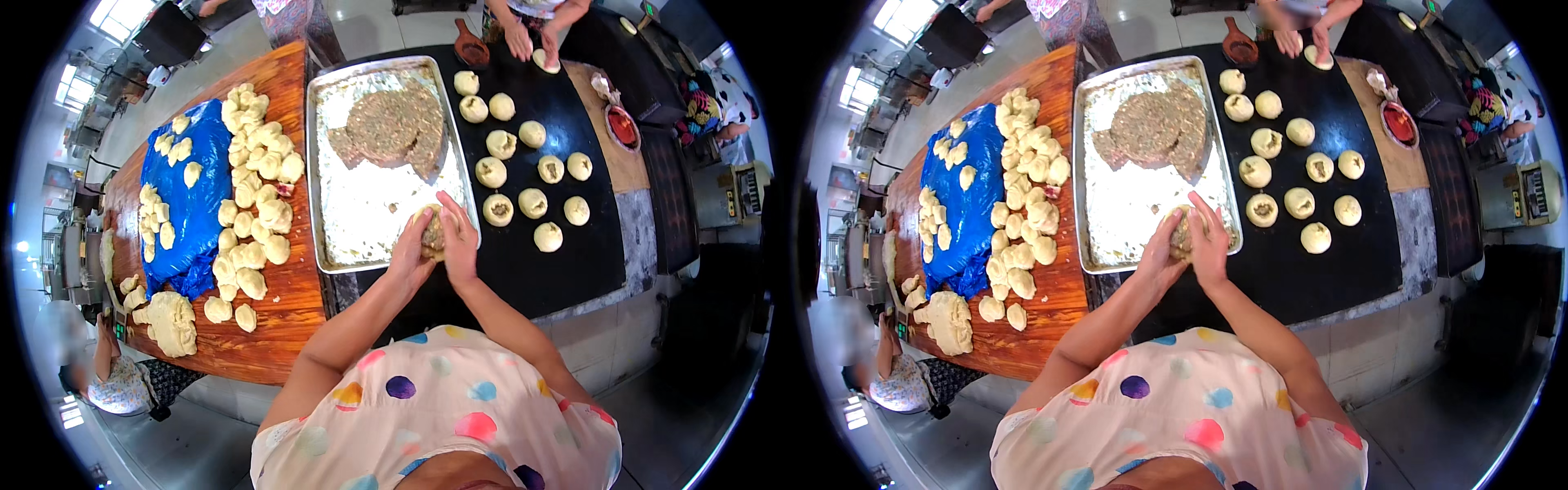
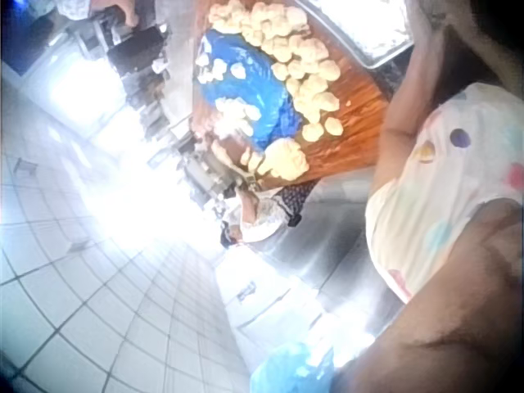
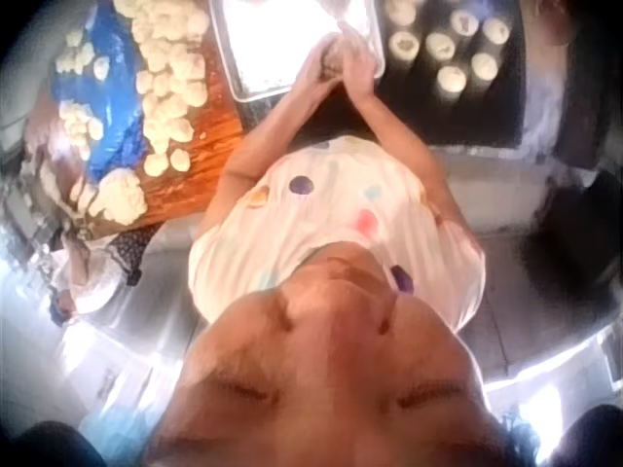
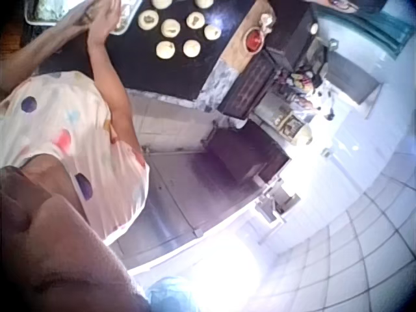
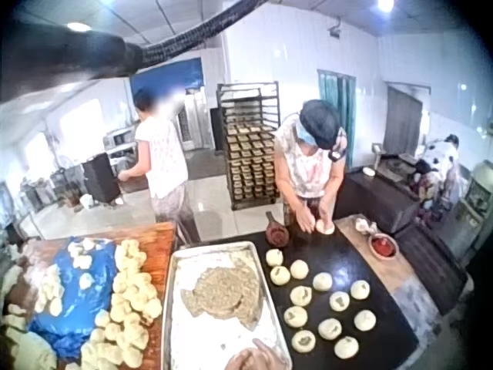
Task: The person flattens dough balls, scoops a grainy filling from a metal tray, and encloses the filling within the dough to form round pastries. The finished pastries are placed on a black mat. Other people are visible working at the same table.
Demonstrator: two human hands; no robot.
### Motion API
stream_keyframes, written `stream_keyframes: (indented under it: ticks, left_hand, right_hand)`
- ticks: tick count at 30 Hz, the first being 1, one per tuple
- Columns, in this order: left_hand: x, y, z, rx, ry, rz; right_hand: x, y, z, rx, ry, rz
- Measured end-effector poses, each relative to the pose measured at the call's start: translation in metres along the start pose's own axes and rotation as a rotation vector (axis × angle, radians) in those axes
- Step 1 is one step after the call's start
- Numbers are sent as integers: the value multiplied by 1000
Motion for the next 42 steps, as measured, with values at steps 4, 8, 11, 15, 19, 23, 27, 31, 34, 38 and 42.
stream_keyframes:
  ticks: [4,8,11,15,19,23,27,31,34,38,42]
  left_hand:
    - [-15,-4,3,145,-101,106]
    - [-30,-7,-9,20,46,-21]
    - [-36,-33,-11,-58,90,-21]
    - [-51,-62,-18,-86,221,-114]
    - [-67,-73,-10,-184,179,-301]
    - [-85,-40,-19,6,157,-417]
    - [-92,-8,-13,150,-82,-346]
    - [-73,1,-17,288,114,13]
    - [-66,-19,-30,22,230,28]
    - [-66,-35,-36,-52,304,-50]
    - [-80,-46,-28,-66,213,-220]
  right_hand:
    - [12,5,-7,1,366,-374]
    - [18,40,-10,56,-69,88]
    - [44,65,7,-31,-240,177]
    - [38,91,13,6,-398,333]
    - [25,95,2,107,-158,38]
    - [18,96,-16,102,12,-18]
    - [-14,73,-43,27,464,-783]
    - [-13,72,-45,10,297,-674]
    - [15,79,-29,-72,-33,-228]
    - [19,79,-22,-103,-195,-50]
    - [14,82,-24,13,-104,-143]
Point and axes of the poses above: each hand's wrist, its own z-axis away from the middle knuckle, its own y-axis out of the palm, x = y × z, the point moved 9 cm from there along -z, towards the middle knuckle, and after that the axes turned 4 degrees about y, right-handed, at the moved point
